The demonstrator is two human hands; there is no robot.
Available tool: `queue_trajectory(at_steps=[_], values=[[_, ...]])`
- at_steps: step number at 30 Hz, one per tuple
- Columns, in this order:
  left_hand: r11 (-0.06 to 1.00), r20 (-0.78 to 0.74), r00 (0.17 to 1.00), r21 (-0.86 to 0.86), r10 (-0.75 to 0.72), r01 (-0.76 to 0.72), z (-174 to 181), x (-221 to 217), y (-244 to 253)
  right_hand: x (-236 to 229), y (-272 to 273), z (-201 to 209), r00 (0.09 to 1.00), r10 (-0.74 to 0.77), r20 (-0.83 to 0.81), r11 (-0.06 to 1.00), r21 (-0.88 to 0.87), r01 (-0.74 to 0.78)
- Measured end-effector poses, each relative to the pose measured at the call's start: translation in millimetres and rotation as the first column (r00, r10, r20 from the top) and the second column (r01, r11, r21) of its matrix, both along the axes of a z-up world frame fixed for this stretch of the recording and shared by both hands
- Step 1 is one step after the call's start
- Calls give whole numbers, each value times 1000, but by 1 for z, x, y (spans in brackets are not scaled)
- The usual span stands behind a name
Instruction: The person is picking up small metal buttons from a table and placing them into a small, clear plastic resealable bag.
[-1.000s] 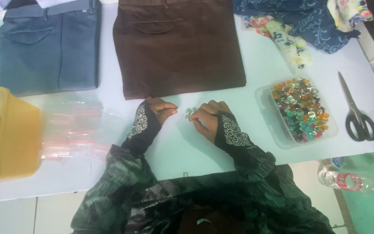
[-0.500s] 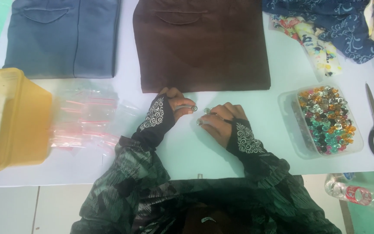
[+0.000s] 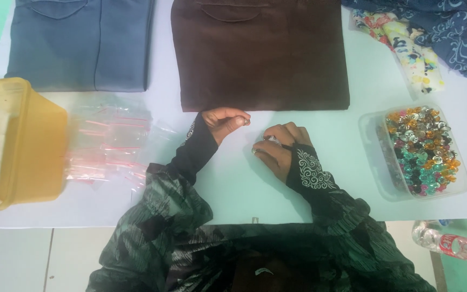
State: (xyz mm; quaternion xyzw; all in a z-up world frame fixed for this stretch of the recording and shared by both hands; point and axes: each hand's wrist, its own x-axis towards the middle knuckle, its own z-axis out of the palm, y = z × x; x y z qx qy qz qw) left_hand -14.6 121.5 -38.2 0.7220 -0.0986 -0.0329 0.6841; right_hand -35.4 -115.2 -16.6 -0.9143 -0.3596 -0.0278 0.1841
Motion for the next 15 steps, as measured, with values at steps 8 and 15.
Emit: queue_trajectory(at_steps=[8,15], values=[[993,-34,999,-114,-16,12,-1,0,1,9,7,-3,999,-18,-39,998,-53,16],[1000,1,1000,-27,13,-13,6,-1,7,14,16,-4,1000,-13,24,999,-50,14]])
